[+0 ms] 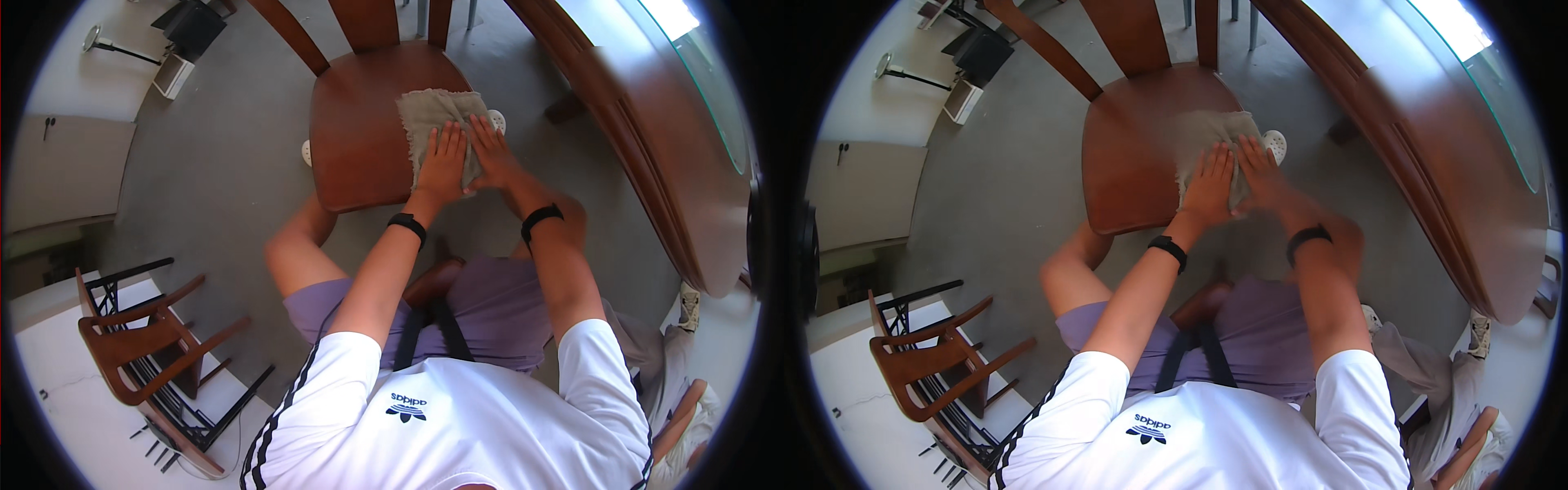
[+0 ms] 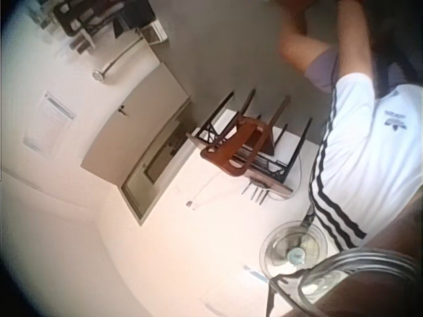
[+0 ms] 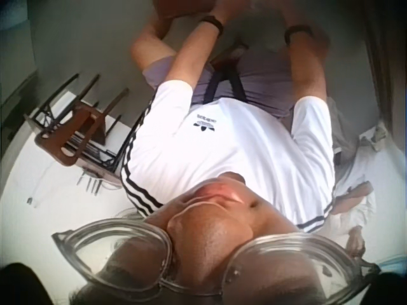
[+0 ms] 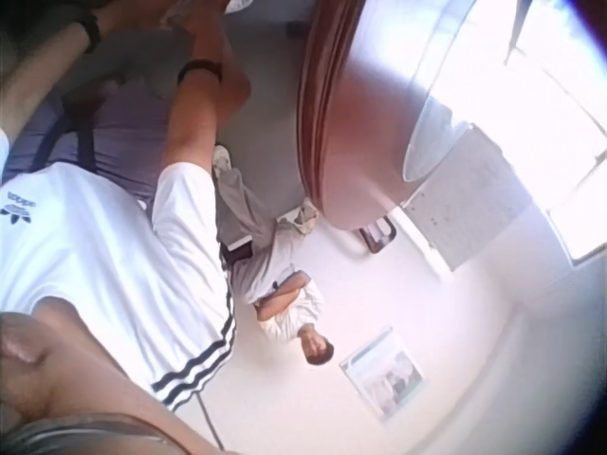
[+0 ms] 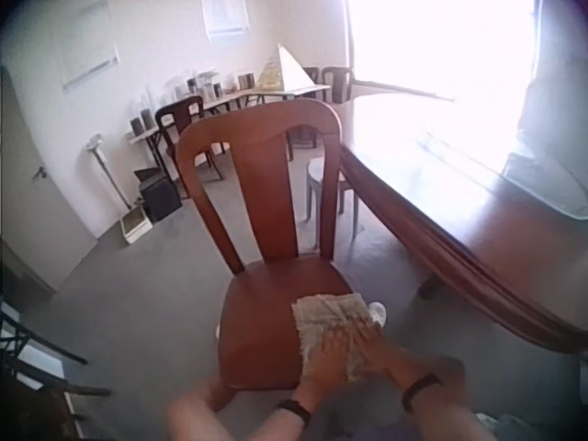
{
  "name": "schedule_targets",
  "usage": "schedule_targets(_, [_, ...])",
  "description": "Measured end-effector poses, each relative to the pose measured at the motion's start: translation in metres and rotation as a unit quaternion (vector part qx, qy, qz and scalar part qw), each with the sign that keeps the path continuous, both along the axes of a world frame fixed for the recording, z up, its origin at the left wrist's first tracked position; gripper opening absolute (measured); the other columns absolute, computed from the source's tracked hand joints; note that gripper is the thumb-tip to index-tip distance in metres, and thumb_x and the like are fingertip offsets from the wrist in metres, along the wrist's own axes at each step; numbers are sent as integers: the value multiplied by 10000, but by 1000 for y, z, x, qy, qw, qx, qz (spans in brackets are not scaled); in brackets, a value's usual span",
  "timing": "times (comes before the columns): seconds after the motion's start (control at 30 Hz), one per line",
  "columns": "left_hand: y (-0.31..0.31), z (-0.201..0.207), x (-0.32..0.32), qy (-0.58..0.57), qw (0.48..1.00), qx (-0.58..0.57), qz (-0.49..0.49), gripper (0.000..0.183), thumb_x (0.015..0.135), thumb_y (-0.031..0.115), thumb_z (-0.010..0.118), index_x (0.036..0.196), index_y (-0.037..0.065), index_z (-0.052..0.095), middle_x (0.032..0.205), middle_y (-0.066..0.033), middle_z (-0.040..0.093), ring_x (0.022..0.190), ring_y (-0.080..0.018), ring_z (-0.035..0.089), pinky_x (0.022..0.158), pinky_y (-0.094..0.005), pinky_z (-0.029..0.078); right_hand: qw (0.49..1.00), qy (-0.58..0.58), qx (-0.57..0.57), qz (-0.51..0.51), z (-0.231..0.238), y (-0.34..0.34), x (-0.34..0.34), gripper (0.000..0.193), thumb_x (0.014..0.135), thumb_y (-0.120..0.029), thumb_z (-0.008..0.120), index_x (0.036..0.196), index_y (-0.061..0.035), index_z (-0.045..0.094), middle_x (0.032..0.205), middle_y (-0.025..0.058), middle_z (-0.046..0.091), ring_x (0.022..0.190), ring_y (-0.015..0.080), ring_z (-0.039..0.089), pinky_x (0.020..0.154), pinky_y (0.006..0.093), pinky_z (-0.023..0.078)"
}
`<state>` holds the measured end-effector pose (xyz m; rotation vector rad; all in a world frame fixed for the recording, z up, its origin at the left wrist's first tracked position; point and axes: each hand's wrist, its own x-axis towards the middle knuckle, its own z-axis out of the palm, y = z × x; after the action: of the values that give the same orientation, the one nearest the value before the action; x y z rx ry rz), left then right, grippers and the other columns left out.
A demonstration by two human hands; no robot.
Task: Wiping a wooden chair with a cloth.
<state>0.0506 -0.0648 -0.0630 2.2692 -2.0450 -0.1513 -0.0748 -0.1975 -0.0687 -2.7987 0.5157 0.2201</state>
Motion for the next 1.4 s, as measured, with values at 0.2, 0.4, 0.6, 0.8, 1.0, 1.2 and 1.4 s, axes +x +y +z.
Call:
schedule_targets(0.2, [9, 2, 7, 8, 1000, -26, 10, 1028, 735, 485, 738, 1482, -12, 237, 1556, -168, 218, 1474, -314, 110, 1199, -490, 55, 999, 40, -4, -14, 5, 9, 12, 1425, 494, -524, 875, 1528, -30, 27, 1603, 167, -27, 1482, 348, -49, 1162, 569, 110])
schedule_targets(0.4, [28, -5, 16, 63, 998, -32, 1, 965, 731, 395, 759, 1496, 86, 258, 1562, -95, 248, 1467, -256, 168, 1200, -482, 84, 996, 46, 13, -72, 63, 25, -42, 1049, 759, -450, 751, 1523, -46, 156, 1604, 177, 20, 1485, 337, 9, 1172, 509, 160])
schedule_targets(0.6, [20, -12, 10, -25, 995, -90, -25, 849, 718, 251, 737, 1454, 91, 343, 1523, -92, 328, 1445, -257, 239, 1187, -476, 157, 969, -49, 10, -244, 183, 100, -184, 410, 915, -282, 594, 1281, -97, 577, 1237, 175, 589, 1185, 354, 528, 1003, 427, 416])
schedule_targets(0.8, [42, -54, 54, -34, 994, -97, -25, 903, 751, 331, 712, 1493, 58, 276, 1555, -102, 286, 1462, -273, 199, 1204, -459, 117, 925, 132, 1, -356, 148, 165, -310, 360, 865, -315, 599, 1132, -78, 645, 1058, 183, 658, 992, 347, 639, 847, 463, 508])
schedule_targets(1.0, [18, -35, 32, -49, 998, -41, -21, 938, 757, 317, 727, 1520, 105, 225, 1596, -52, 190, 1480, -205, 137, 1203, -432, 127, 851, 281, 42, -443, 121, 255, -363, 303, 854, -317, 577, 1048, -105, 674, 982, 155, 679, 927, 325, 666, 774, 480, 536])
schedule_targets(1.2, [29, -12, 41, -78, 996, 43, 32, 890, 795, 314, 697, 1521, 112, 223, 1602, -42, 172, 1484, -200, 127, 1201, -420, 130, 874, 79, 157, -453, 50, 308, -318, 402, 932, -393, 500, 1246, -157, 585, 1249, 155, 556, 1164, 340, 539, 937, 466, 466])
schedule_targets(1.4, [20, -22, 34, -99, 994, 50, 18, 936, 801, 379, 692, 1538, 121, 175, 1615, -21, 120, 1489, -181, 88, 1202, -407, 113, 853, 37, 22, -520, 26, 327, -311, 375, 950, -386, 487, 1240, -169, 585, 1306, 122, 524, 1204, 339, 498, 994, 447, 421])
